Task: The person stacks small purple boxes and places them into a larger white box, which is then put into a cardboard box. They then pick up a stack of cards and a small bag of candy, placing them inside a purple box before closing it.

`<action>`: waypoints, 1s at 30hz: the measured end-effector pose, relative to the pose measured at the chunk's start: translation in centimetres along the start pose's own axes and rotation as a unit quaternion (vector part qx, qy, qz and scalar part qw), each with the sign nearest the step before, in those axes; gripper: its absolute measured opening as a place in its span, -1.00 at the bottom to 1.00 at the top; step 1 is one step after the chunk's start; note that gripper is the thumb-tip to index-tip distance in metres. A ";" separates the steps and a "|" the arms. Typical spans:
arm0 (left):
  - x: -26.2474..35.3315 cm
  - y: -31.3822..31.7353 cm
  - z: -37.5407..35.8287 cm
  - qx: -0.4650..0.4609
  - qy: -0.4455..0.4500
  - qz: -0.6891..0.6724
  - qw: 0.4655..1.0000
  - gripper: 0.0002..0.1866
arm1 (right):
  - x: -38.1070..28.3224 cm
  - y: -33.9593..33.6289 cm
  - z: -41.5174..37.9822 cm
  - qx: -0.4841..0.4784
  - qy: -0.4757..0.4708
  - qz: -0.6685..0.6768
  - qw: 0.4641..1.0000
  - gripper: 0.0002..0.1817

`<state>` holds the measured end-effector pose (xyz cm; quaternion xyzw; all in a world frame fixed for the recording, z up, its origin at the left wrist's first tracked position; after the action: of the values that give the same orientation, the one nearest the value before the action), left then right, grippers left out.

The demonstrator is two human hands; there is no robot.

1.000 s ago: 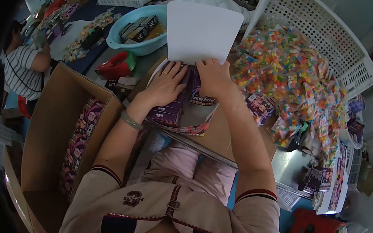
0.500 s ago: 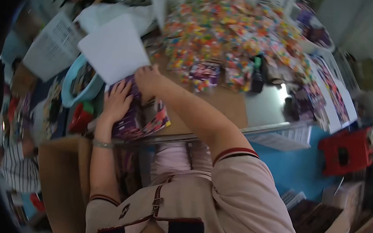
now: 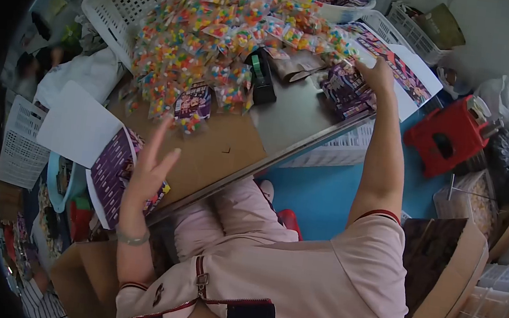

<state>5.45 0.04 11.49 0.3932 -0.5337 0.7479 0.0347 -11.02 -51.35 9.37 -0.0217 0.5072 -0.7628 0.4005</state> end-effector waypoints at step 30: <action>5.9 9.7 7.2 0.090 0.171 -0.184 0.964 0.15 | -16.9 3.5 -23.0 -0.395 0.047 0.708 0.584 0.19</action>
<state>0.82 -12.24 8.60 0.3526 -0.3684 0.8297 0.2271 -7.61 -23.84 1.81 0.2240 0.6316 0.0373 0.7413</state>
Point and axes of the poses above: each hand's wrist, its own z-axis towards the middle knuckle, its own y-axis out of the palm, x = y × z, the point moved 10 cm from there along z, towards the middle knuckle, and after that the axes turned 6 degrees about -x, right-handed, at the moved point
